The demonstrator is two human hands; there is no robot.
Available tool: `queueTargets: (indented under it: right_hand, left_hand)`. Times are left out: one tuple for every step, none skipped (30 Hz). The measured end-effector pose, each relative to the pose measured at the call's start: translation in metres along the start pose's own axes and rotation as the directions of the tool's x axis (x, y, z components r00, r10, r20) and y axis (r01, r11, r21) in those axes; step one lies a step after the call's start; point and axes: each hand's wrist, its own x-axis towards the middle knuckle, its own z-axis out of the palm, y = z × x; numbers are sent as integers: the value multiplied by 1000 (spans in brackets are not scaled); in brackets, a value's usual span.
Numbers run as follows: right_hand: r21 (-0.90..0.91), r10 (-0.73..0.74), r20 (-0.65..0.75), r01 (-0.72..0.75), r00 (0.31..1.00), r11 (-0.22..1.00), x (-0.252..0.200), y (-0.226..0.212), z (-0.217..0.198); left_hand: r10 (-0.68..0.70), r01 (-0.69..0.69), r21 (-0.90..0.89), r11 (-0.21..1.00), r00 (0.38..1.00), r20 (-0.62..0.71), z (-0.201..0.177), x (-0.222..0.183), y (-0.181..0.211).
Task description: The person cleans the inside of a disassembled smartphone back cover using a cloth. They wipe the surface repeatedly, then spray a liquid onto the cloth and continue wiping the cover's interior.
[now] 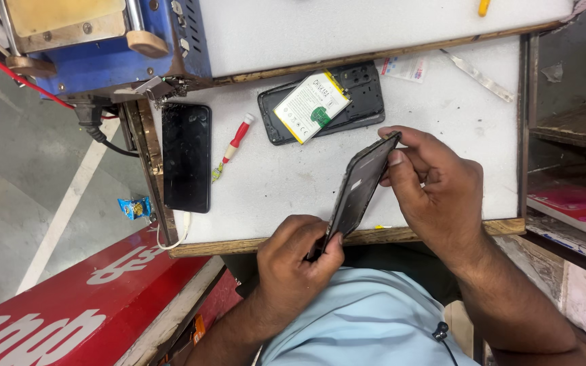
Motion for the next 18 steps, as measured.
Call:
queueTargets:
  right_hand:
    - [6, -16, -4, 16, 1000, 1000, 1, -1, 2]
    - [12, -33, -7, 33, 999, 999, 3, -2, 3]
    - [17, -47, -12, 47, 999, 999, 3, -2, 5]
    - [5, -60, -7, 60, 998, 998, 3, -1, 6]
    - [-8, -72, -7, 72, 997, 997, 3, -1, 7]
    - [-22, -84, -6, 84, 996, 996, 3, 0, 7]
    - [-25, -92, -1, 92, 996, 995, 3, 1, 7]
    - [-28, -100, 3, 101, 995, 995, 2, 2, 8]
    - [-30, -109, 9, 109, 994, 994, 2, 3, 8]
    - [-37, -112, 5, 112, 994, 993, 1, 4, 8]
    - [-43, -116, 2, 115, 993, 992, 1, 5, 8]
    - [-50, -119, -2, 119, 993, 992, 1, 6, 8]
    - [-68, -110, -21, 109, 994, 992, 1, 8, 9]
    - [-85, -102, -40, 98, 994, 991, 1, 10, 9]
    - [-103, -94, -60, 87, 994, 991, 2, 13, 10]
    - [-109, -98, -71, 90, 993, 990, 2, 14, 11]
    - [-115, -104, -83, 94, 991, 989, 3, 16, 12]
    - [-121, -110, -95, 99, 989, 988, 3, 17, 13]
  left_hand:
    - [16, -16, 3, 1000, 1000, 1, 1, -1, 0]
    - [21, -21, 16, 1000, 1000, 0, 1, -2, -1]
    - [24, -24, 28, 999, 1000, -1, 1, -2, -1]
    - [28, -28, 40, 999, 1000, -1, 1, -3, -1]
    - [28, -28, 46, 999, 1000, 1, 1, -2, -1]
    - [28, -28, 52, 998, 1000, 3, 2, -2, -1]
    - [29, -29, 57, 998, 1000, 6, 2, -1, -1]
    - [33, -33, 58, 998, 999, 5, 2, 0, -1]
    - [35, -35, 60, 998, 999, 4, 1, 1, -1]
    - [38, -38, 63, 997, 999, 3, 1, 1, -1]
    - [55, -55, 77, 996, 998, -5, 1, 2, -1]
    - [73, -72, 91, 993, 997, -13, 1, 2, -1]
    - [91, -88, 105, 991, 996, -19, 2, 2, -1]
    - [103, -102, 96, 990, 995, -4, 3, 1, -1]
    - [115, -115, 86, 990, 993, 10, 4, 1, -1]
    - [127, -129, 77, 989, 992, 25, 5, 1, -2]
    - [126, -127, 78, 989, 992, 26, 6, 1, -2]
    - [124, -126, 79, 989, 992, 27, 7, 1, -2]
